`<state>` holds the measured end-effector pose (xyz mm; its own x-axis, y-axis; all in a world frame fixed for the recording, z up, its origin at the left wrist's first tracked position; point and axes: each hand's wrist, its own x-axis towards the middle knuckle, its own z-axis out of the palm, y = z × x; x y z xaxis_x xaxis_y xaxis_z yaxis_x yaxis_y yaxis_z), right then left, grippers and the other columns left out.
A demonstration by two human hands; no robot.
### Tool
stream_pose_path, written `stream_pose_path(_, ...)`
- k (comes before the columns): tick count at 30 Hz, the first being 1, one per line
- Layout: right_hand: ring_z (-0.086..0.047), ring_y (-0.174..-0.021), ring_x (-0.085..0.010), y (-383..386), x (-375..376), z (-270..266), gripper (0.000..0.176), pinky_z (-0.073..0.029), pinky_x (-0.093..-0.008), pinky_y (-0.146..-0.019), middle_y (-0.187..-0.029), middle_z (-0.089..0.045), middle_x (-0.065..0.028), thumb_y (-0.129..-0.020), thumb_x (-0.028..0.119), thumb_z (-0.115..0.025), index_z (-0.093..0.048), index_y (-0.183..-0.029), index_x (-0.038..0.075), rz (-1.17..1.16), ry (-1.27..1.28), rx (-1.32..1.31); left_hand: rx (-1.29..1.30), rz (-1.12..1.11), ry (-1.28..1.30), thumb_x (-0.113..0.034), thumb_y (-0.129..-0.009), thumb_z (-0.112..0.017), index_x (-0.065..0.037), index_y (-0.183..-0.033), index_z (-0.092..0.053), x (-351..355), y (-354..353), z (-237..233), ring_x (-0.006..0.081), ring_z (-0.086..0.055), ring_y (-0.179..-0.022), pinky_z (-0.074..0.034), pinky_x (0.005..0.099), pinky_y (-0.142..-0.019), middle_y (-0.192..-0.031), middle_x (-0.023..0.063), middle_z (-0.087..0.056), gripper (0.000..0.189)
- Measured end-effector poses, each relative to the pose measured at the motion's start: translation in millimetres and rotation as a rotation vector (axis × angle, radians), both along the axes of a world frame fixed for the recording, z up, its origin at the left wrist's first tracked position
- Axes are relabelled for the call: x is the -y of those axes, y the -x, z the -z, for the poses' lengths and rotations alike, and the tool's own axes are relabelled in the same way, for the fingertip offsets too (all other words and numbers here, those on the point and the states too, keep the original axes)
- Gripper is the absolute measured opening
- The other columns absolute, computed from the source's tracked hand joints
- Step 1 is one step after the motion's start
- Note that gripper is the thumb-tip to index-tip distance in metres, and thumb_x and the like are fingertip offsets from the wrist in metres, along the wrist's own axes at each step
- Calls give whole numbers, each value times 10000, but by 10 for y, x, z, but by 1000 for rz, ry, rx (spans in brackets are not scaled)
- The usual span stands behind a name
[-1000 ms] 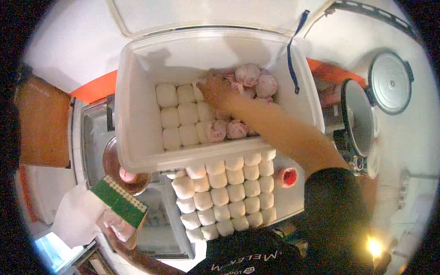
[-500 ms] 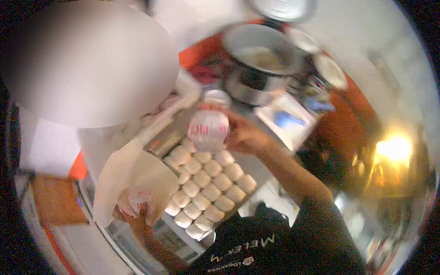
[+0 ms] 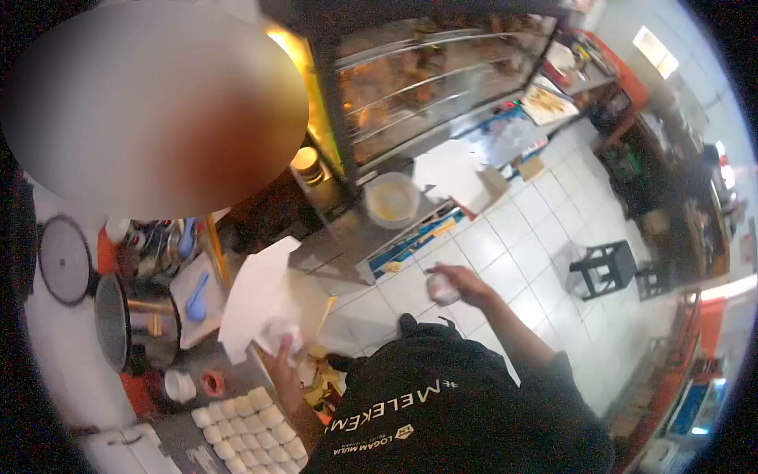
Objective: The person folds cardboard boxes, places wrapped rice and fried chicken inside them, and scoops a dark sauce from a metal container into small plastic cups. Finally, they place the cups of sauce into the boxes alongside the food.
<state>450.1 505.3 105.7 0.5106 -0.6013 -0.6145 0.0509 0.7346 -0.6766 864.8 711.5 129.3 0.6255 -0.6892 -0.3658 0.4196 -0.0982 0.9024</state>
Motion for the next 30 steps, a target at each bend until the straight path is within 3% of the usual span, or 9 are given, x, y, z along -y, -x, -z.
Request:
stream_pose_path(1, -705, -869, -265, 503, 133, 262, 515, -616, -393, -757, -1071, -668, -153, -1004, 339, -568, -509, -1388, 1, 70, 230, -58, 17, 23, -22, 5, -842, -750, -42, -1529, -297, 435, 231, 307, 278, -518, -1268, -464, 392, -1056, -1420, 126, -481, 825)
stream_pose_path(3, -677, -969, -230, 1178, 550, 395, 574, -615, -380, -742, -1185, -608, -152, -930, 183, -644, -459, -1440, -5, 428, -25, -135, -10, 120, -2, 21, -832, -754, -39, -1517, -307, 1059, 645, 388, 260, -527, -1260, -470, 381, -1046, -1390, 116, -505, 820)
stream_pose_path(8, -600, -1137, -225, 2546, 1634, 1018, 938, -596, -397, -782, -1486, -409, -201, -882, 222, -699, -116, -1589, 24, 368, 3, -279, -103, 337, 33, 110, -792, -750, -58, -1452, -363, 2034, 1595, 126, 248, -567, -1213, -504, 383, -1015, -1321, 102, -542, 783)
stream_pose_path(13, -671, -962, -227, 2734, 2834, 888, 859, -594, -419, -806, -1328, -568, -158, -895, 348, -699, -228, -1571, 106, -218, 0, -540, -67, 398, -16, 140, -766, -751, -58, -1427, -376, 2663, 2200, 208, 252, -588, -1179, -525, 390, -995, -1298, 108, -549, 786)
stream_pose_path(15, -678, -943, -237, 2784, 3227, 1378, 821, -591, -405, -802, -1171, -659, -142, -883, 437, -709, -333, -1523, 85, -456, 21, -375, -35, 424, -43, 137, -760, -758, -58, -1421, -378, 2837, 2257, 414, 257, -594, -1169, -524, 396, -998, -1300, 114, -549, 786)
stream_pose_path(17, -682, -895, -232, 2624, 3456, 1140, 569, -573, -390, -766, -1019, -706, -111, -909, 474, -650, -625, -1241, 12, -531, -232, -530, -34, 419, -95, 105, -766, -770, -55, -1401, -392, 3056, 2399, 548, 254, -608, -1150, -529, 393, -984, -1277, 112, -563, 756)
stream_pose_path(19, -667, -859, -230, 2757, 3433, 1735, 498, -560, -402, -773, -996, -703, -102, -926, 415, -606, -648, -1176, -14, -599, 103, -734, -52, 428, -112, 84, -771, -777, -54, -1396, -397, 3296, 2594, 478, 253, -613, -1144, -528, 389, -979, -1266, 111, -569, 744)
stream_pose_path(23, -570, -850, -143, 3366, 3138, 1611, 405, -497, -349, -769, -956, -662, -33, -954, 358, -588, -672, -1123, 1, -497, 221, -476, -32, 448, -28, 48, -773, -794, -54, -1391, -406, 3832, 3049, 355, 251, -618, -1136, -528, 380, -969, -1250, 111, -582, 736)
stream_pose_path(30, -628, -983, -191, 5082, 2591, 713, 436, -505, -341, -873, -1096, -689, -88, -906, 312, -623, -652, -1197, -12, -166, -7, -549, 18, 343, -202, 19, -759, -824, -64, -1379, -433, 4727, 3844, 1427, 244, -637, -1090, -564, 363, -892, -1240, 108, -597, 738)
